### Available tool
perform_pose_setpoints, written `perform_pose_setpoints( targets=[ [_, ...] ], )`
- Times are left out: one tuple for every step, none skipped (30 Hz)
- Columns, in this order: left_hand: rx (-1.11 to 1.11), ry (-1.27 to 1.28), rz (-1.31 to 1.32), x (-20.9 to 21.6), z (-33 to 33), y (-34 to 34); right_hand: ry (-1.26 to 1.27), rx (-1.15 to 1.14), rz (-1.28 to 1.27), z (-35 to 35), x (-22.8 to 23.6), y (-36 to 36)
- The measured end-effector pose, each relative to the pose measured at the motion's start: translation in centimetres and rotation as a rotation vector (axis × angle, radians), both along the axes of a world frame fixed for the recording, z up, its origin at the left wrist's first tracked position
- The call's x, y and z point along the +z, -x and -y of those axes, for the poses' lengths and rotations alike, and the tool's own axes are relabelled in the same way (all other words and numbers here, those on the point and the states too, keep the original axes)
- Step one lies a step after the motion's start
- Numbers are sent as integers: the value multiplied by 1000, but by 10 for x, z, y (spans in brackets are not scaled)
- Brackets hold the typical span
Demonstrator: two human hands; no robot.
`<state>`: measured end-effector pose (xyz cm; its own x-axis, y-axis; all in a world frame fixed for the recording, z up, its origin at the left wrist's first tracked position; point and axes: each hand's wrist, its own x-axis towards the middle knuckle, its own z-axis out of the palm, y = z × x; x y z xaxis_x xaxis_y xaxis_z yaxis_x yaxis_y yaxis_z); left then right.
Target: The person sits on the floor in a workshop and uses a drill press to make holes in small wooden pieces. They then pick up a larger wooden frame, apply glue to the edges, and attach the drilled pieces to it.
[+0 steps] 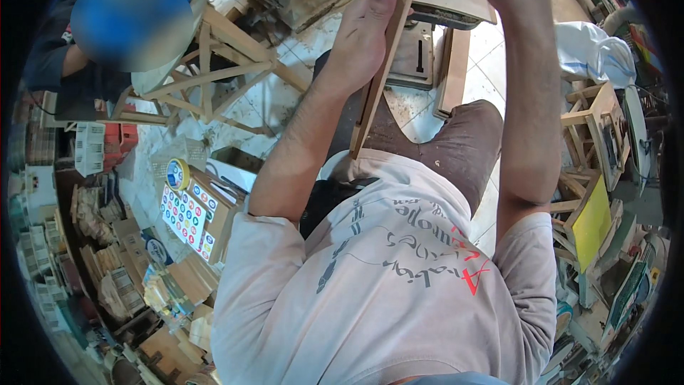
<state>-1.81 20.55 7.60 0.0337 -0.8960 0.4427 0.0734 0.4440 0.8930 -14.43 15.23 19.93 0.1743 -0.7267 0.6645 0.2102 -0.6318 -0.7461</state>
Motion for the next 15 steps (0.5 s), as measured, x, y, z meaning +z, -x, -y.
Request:
perform_pose_setpoints(
  targets=[
    [8,-37,1,-1,-1,2,-21,16,2,3,-2,1],
    [8,-75,2,-2,1,2,-13,7,-5,7,-2,6],
    [160,-62,-10,-31,8,-9,5,80,12,11,-7,-3],
    [132,-104,-82,-30,4,-9,49,118,24,21,-10,1],
    [112,-145,-153,-28,-1,-10,93,129,37,27,-12,4],
    [99,-184,-225,-26,-5,-12,176,3,83,38,-20,-6],
    [149,-213,-147,-30,-3,-22,250,-130,124,50,-28,-19],
    [196,-243,-70,-35,0,-31,196,-314,90,42,-33,-24],
    [237,-268,-140,-36,0,-32,195,-339,159,39,-34,-30],
    [289,-287,-210,-36,-2,-36,196,-338,242,36,-34,-35],
    [337,-338,-227,-31,-3,-29,247,-321,224,36,-35,-27],
    [359,-338,-185,-30,-4,-26,295,-291,212,36,-35,-22],
    [387,-333,-138,-29,-4,-24,302,-343,237,38,-36,-24],
    [355,-346,-154,-27,-5,-21,292,-347,231,41,-38,-25],
    [291,-358,-170,-21,-2,-10,293,-383,220,42,-37,-14]
  ],
)
